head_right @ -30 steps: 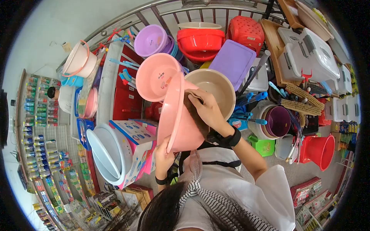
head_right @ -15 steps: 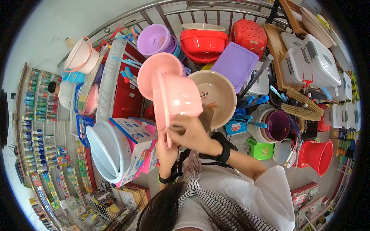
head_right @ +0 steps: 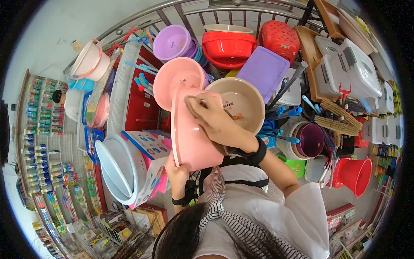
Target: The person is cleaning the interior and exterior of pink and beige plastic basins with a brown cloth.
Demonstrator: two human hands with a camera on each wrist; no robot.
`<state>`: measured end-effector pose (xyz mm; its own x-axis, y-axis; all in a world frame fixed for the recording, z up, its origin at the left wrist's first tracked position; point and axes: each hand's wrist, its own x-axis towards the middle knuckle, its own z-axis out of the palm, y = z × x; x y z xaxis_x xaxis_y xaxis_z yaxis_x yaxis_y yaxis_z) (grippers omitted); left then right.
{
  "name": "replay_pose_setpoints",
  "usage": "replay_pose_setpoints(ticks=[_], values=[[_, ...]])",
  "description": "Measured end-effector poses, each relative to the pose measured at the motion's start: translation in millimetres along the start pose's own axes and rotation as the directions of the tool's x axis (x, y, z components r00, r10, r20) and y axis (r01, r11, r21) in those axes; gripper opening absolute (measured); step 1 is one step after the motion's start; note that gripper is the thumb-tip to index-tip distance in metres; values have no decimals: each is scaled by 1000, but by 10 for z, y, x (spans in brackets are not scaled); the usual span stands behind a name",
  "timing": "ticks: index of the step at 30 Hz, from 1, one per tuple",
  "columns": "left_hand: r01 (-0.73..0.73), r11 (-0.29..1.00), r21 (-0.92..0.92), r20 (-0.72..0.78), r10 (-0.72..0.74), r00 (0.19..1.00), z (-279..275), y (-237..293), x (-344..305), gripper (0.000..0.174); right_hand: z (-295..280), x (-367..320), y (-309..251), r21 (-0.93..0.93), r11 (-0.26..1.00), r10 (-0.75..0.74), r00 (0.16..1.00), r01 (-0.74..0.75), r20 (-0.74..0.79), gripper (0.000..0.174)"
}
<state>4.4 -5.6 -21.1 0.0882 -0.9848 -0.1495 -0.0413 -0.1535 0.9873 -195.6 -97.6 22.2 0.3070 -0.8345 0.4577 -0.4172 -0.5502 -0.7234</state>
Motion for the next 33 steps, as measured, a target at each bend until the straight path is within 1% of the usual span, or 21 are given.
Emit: replay_pose_setpoints(ticks=[2, 3, 4, 6, 7, 8, 10, 11, 12, 14, 15, 17, 21, 24, 26, 27, 28, 29, 30, 32, 33], values=[[-48, 999, 26, -19, 49, 999, 32, 84, 6, 52, 14, 34, -43, -240, 968, -31, 982, 76, 185, 60], [-95, 994, 49, -42, 97, 994, 46, 114, 21, 52, 15, 30, -87, -335, 920, -112, 955, 204, 273, 57], [-97, 994, 47, -40, 99, 994, 29, 104, 39, 52, 52, -4, -119, -338, 919, -112, 956, 204, 272, 57], [-88, 993, 80, -43, 91, 995, -51, 41, 65, 52, 169, -121, -170, -180, 894, -348, 889, 411, 298, 50], [-94, 993, 78, -73, 99, 992, -68, 9, 82, 52, 218, -168, -195, -263, 822, -408, 845, 505, 346, 43], [-94, 992, 78, -74, 100, 992, -77, -14, 78, 52, 219, -180, -177, -262, 822, -409, 845, 505, 346, 43], [-150, 984, 96, -42, 155, 987, -65, 62, 64, 51, 189, -175, -185, -246, 848, -376, 860, 469, 344, 42], [-102, 993, 56, -16, 103, 995, -119, -15, 48, 50, 166, -103, -150, -265, 853, -384, 885, 449, 262, 40], [-99, 993, 56, -17, 100, 995, -112, 13, 19, 50, 118, -13, -68, -264, 854, -383, 886, 448, 262, 40], [-41, 999, 30, -46, 43, 998, -75, 105, -28, 51, 25, 120, 67, -137, 976, -169, 985, 170, 18, 42], [-42, 999, 29, -45, 43, 998, -69, 96, -28, 51, 20, 89, 89, -139, 976, -169, 985, 170, 19, 42], [-137, 985, 107, -53, 144, 988, -66, 62, -19, 53, 15, -3, 156, -185, 982, -43, 998, 32, -54, 45], [-111, 992, 60, -97, 117, 988, -141, 27, -13, 53, 34, -325, -13, -83, 987, -129, 988, 136, 81, 49], [-57, 996, 74, -35, 60, 998, -144, 20, -42, 52, 19, -447, 30, -61, 996, -55, 994, 60, 95, 50], [-101, 990, 101, -20, 103, 994, -82, 64, -60, 51, -16, -374, 191, -75, 997, 19, 997, -14, 75, 49], [-104, 990, 99, -11, 106, 994, -95, 33, -59, 51, 31, -327, 303, -30, 996, 85, 995, -86, -52, 48], [-173, 964, 204, 6, 176, 984, -136, -12, -48, 52, 53, -265, 366, 25, 989, 151, 973, -149, -176, 47], [-239, 921, 306, 29, 242, 970, -176, -38, -30, 53, 51, -221, 388, 82, 981, 187, 969, -176, -164, 46], [-243, 920, 308, 34, 245, 969, -195, -5, -9, 53, 39, -146, 382, 83, 981, 188, 968, -176, -169, 46], [-338, 848, 408, 127, 314, 941, -207, 73, -9, 54, -23, 32, 302, 121, 988, 109, 983, -91, -151, 47], [-334, 848, 411, 128, 310, 942, -206, 99, -24, 54, -60, 114, 236, 209, 969, 162, 980, -135, -120, 40]])
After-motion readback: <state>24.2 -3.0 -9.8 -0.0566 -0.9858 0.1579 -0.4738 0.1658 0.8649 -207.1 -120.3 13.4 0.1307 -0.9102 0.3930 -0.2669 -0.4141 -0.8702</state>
